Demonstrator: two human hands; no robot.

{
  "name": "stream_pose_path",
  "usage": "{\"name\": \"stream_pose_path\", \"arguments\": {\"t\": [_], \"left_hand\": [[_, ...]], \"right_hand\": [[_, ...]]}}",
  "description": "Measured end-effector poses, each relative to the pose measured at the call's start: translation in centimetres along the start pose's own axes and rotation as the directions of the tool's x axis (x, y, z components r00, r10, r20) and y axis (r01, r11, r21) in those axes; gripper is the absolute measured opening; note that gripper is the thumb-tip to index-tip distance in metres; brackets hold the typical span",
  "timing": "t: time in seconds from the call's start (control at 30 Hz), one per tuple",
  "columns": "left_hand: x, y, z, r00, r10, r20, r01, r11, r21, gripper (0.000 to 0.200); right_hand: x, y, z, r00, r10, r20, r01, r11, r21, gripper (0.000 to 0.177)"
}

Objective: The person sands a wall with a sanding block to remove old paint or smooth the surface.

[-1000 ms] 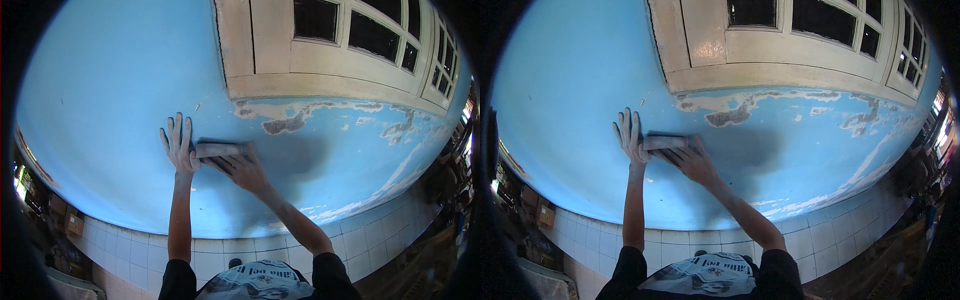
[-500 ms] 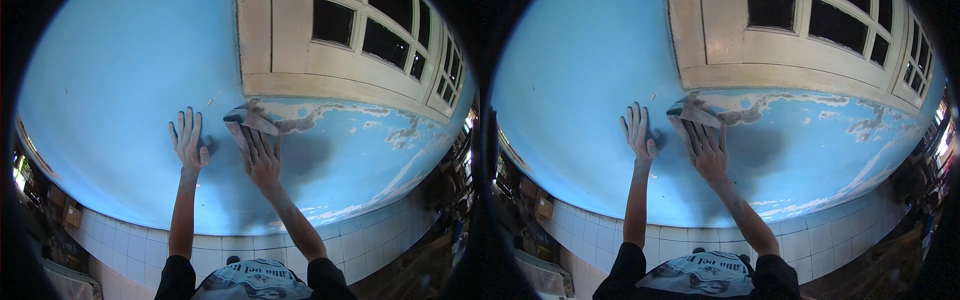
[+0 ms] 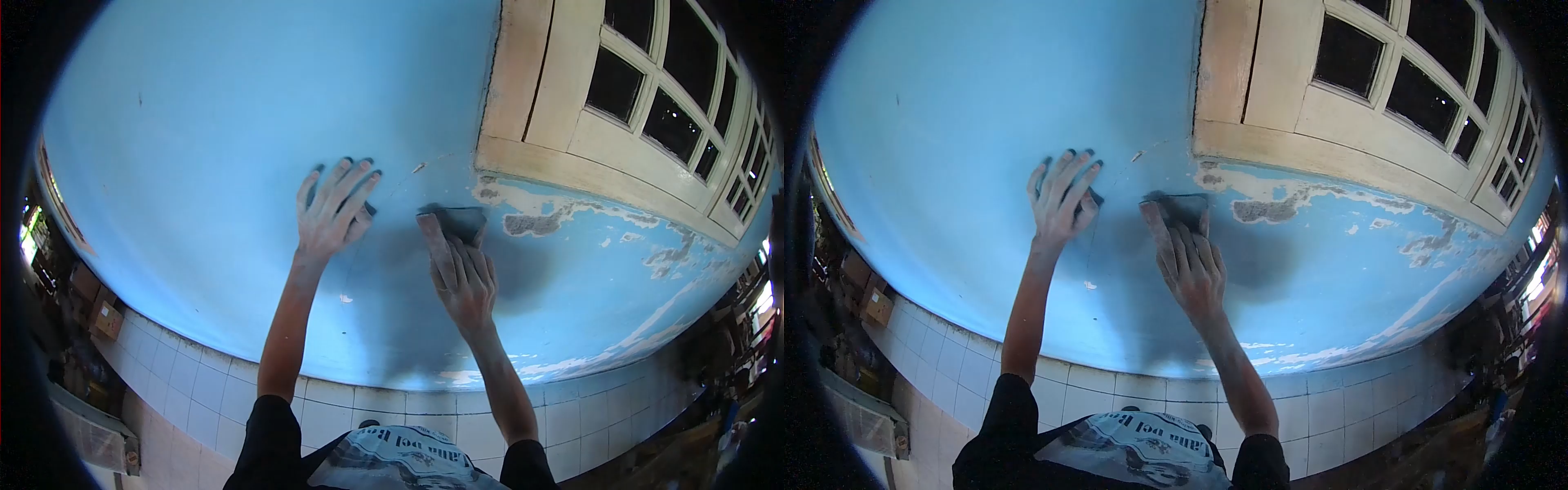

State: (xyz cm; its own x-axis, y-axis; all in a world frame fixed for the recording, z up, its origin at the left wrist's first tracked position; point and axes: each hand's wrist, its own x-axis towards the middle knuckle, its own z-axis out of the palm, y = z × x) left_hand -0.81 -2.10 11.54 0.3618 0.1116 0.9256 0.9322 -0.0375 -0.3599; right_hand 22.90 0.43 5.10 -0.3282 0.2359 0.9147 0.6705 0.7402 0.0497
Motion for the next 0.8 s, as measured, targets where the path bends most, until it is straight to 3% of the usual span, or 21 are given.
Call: {"name": "stream_pose_path", "arguments": {"t": [0.17, 0.4, 0.47, 0.6, 0.7, 0.77, 0.8], "left_hand": [[0.0, -0.5, 1.0, 0.997, -0.066, -0.045, 0.065, 0.997, -0.03, 0.031], [0.1, -0.4, 0.4, 0.996, -0.09, -0.022, 0.088, 0.994, -0.067, 0.04], [0.1, -0.5, 0.3, 0.996, -0.087, -0.022, 0.086, 0.994, -0.066, 0.04], [-0.1, -0.4, 0.4, 0.995, -0.091, -0.028, 0.089, 0.993, -0.082, 0.041], [0.0, -0.4, 0.5, 0.995, -0.095, -0.036, 0.091, 0.992, -0.086, 0.042], [0.1, -0.5, 0.5, 0.995, -0.091, -0.038, 0.086, 0.991, -0.105, 0.043], [0.0, -0.6, 0.5, 0.996, -0.089, -0.029, 0.086, 0.992, -0.096, 0.043]], "right_hand": [[1.6, 1.5, 0.9, 0.954, -0.216, -0.21, 0.224, 0.974, 0.014, 0.043], [5.5, 1.7, 0.2, 0.872, -0.412, -0.264, 0.437, 0.899, 0.041, 0.054], [6.7, 1.0, 0.0, 0.917, -0.397, -0.039, 0.398, 0.917, 0.017, 0.057], [7.4, 0.2, 1.9, 0.938, -0.346, 0.027, 0.347, 0.934, -0.082, 0.057], [6.7, -1.2, 3.4, 0.965, -0.256, -0.054, 0.246, 0.958, -0.148, 0.056], [4.3, -2.0, 4.0, 0.956, -0.247, 0.159, 0.25, 0.968, 0.005, 0.049], [2.9, -1.9, 4.8, 0.956, -0.245, 0.162, 0.249, 0.969, -0.004, 0.049]]}}
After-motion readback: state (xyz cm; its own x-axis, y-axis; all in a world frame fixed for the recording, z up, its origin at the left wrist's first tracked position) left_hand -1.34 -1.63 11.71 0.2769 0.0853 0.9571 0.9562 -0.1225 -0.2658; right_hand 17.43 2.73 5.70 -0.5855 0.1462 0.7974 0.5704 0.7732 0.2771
